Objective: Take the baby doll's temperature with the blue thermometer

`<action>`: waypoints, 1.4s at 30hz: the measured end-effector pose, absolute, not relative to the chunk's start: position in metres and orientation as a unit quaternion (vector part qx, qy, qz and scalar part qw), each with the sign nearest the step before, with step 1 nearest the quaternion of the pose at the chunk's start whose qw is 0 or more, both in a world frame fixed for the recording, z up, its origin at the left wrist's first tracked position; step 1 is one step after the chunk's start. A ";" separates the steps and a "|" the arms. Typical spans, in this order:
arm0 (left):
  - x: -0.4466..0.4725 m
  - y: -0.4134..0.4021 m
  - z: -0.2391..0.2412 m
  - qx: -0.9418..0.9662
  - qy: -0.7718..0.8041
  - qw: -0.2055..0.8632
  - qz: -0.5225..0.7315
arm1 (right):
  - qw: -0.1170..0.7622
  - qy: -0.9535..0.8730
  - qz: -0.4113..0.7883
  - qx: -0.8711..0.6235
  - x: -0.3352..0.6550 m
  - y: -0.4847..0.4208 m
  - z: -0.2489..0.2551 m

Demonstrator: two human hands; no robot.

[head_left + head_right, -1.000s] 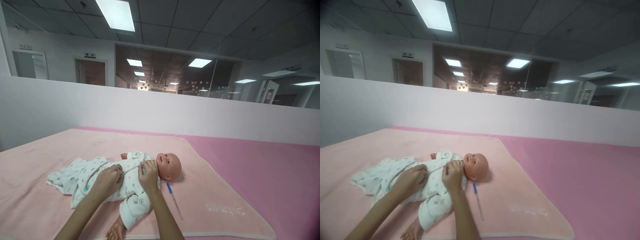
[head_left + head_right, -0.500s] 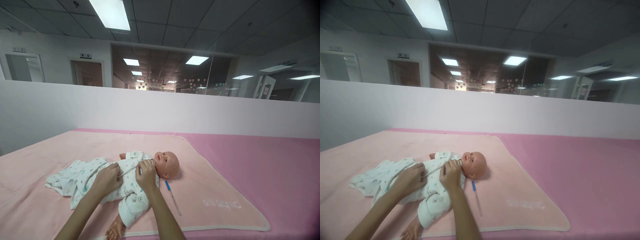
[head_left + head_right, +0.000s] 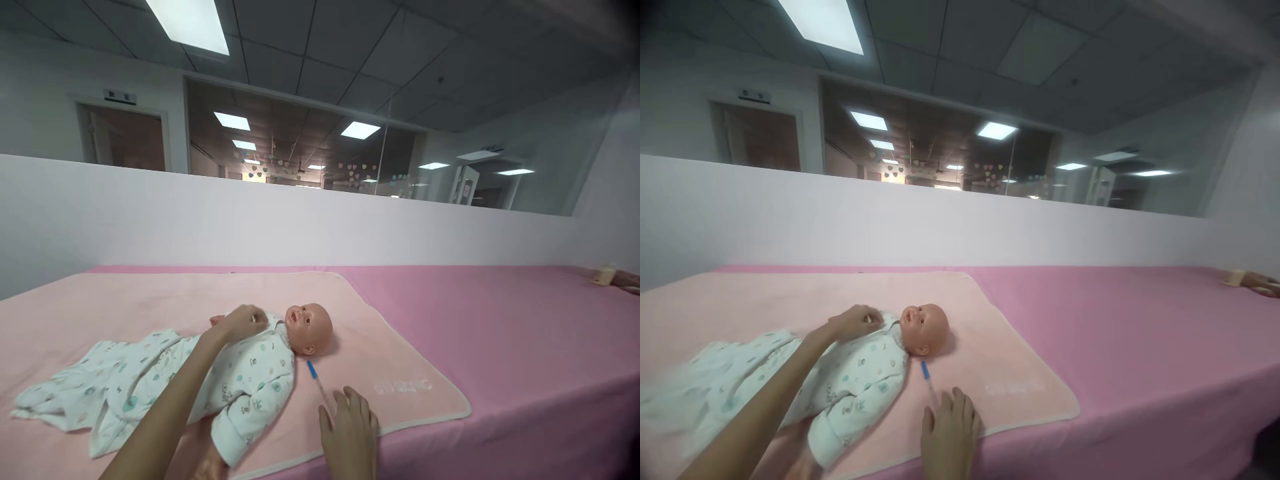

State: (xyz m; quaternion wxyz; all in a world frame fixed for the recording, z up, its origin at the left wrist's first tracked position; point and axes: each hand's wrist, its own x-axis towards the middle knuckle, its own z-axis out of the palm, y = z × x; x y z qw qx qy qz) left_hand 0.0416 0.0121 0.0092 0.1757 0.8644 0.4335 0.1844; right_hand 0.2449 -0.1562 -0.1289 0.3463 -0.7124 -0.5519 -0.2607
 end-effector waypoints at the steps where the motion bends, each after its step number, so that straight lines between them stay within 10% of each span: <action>1: 0.043 0.015 0.000 0.862 0.421 0.221 0.178 | 0.333 -0.557 -0.263 -0.714 0.248 -0.156 -0.133; 15: 0.031 0.011 -0.027 0.712 0.404 0.397 0.415 | 0.510 -0.522 -0.115 -0.674 0.218 -0.156 -0.051; 24: 0.029 0.007 -0.026 0.665 0.372 0.463 0.453 | 0.218 -0.666 -0.077 -0.709 0.146 -0.024 -0.024; 42: 0.025 0.060 -0.013 0.752 0.511 0.179 0.377 | 0.156 -0.711 -0.080 -0.681 0.141 -0.007 -0.036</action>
